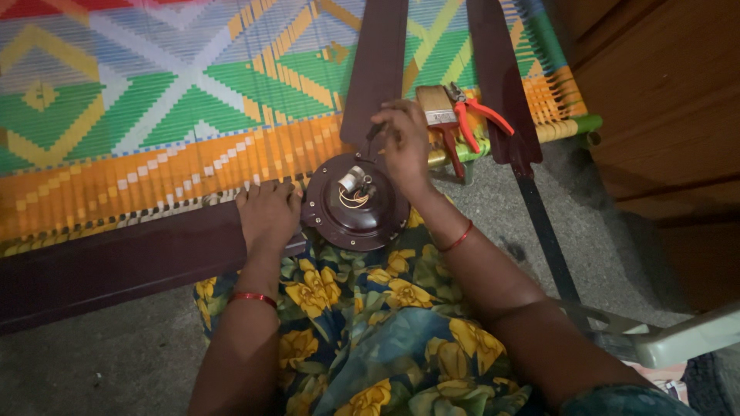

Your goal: The person uses a screwdriver to loosen and remove screws from the central hub of a ceiling fan. They detach two fan blades and place them on the woven cot beside them, leaving the motor housing and one blade attached.

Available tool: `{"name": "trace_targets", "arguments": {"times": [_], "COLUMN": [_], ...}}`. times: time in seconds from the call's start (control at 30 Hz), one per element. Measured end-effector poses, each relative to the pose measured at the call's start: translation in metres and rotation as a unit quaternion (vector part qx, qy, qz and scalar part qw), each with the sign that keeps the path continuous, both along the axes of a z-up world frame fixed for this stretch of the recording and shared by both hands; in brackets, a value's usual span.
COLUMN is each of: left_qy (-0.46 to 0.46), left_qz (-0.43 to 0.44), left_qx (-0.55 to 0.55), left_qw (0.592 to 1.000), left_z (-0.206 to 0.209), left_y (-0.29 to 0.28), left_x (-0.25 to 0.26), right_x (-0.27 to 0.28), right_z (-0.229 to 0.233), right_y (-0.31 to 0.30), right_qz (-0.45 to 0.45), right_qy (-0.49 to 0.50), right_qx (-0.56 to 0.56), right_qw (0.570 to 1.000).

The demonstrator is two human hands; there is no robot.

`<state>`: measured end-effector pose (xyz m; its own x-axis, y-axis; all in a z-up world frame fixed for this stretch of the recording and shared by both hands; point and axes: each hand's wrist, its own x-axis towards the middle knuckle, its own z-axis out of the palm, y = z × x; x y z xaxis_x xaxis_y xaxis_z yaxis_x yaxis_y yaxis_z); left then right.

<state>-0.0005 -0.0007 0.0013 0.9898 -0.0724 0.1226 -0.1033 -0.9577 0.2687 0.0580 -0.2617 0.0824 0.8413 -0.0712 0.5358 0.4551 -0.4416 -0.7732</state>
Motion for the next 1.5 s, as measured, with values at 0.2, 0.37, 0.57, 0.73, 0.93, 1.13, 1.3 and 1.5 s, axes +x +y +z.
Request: {"name": "trace_targets", "arguments": {"times": [0.2, 0.37, 0.57, 0.73, 0.93, 1.13, 1.3, 1.5], "left_qy": [0.005, -0.005, 0.022, 0.021, 0.001, -0.018, -0.006, 0.032], "left_qz": [0.002, 0.002, 0.005, 0.004, 0.003, -0.002, 0.003, 0.01], "left_qx": [0.007, 0.001, 0.003, -0.003, -0.009, -0.009, -0.002, 0.003], "left_qw": [1.0, 1.0, 1.0, 1.0, 1.0, 1.0, 1.0, 0.999], "left_z": [0.002, 0.003, 0.002, 0.002, -0.001, -0.004, -0.002, 0.001], "left_y": [-0.001, -0.001, 0.0, 0.0, 0.0, 0.0, 0.001, -0.001], "left_x": [0.001, -0.001, 0.002, 0.001, 0.0, 0.0, 0.001, 0.003], "right_x": [-0.004, -0.005, -0.007, -0.004, 0.005, 0.024, 0.038, 0.047], "right_z": [0.002, 0.007, 0.015, 0.005, -0.012, -0.01, -0.039, -0.089], "right_y": [-0.001, 0.004, 0.005, 0.002, -0.007, -0.019, -0.021, -0.018], "right_qz": [0.02, 0.006, 0.039, 0.031, -0.018, -0.068, 0.051, 0.123], "right_qy": [-0.047, -0.036, 0.037, 0.02, -0.086, 0.179, 0.153, 0.104], "right_qx": [-0.039, -0.06, 0.012, -0.043, -0.017, 0.029, -0.282, -0.436], "right_qw": [0.998, 0.998, 0.998, 0.998, 0.996, 0.981, 0.946, 0.885]}}
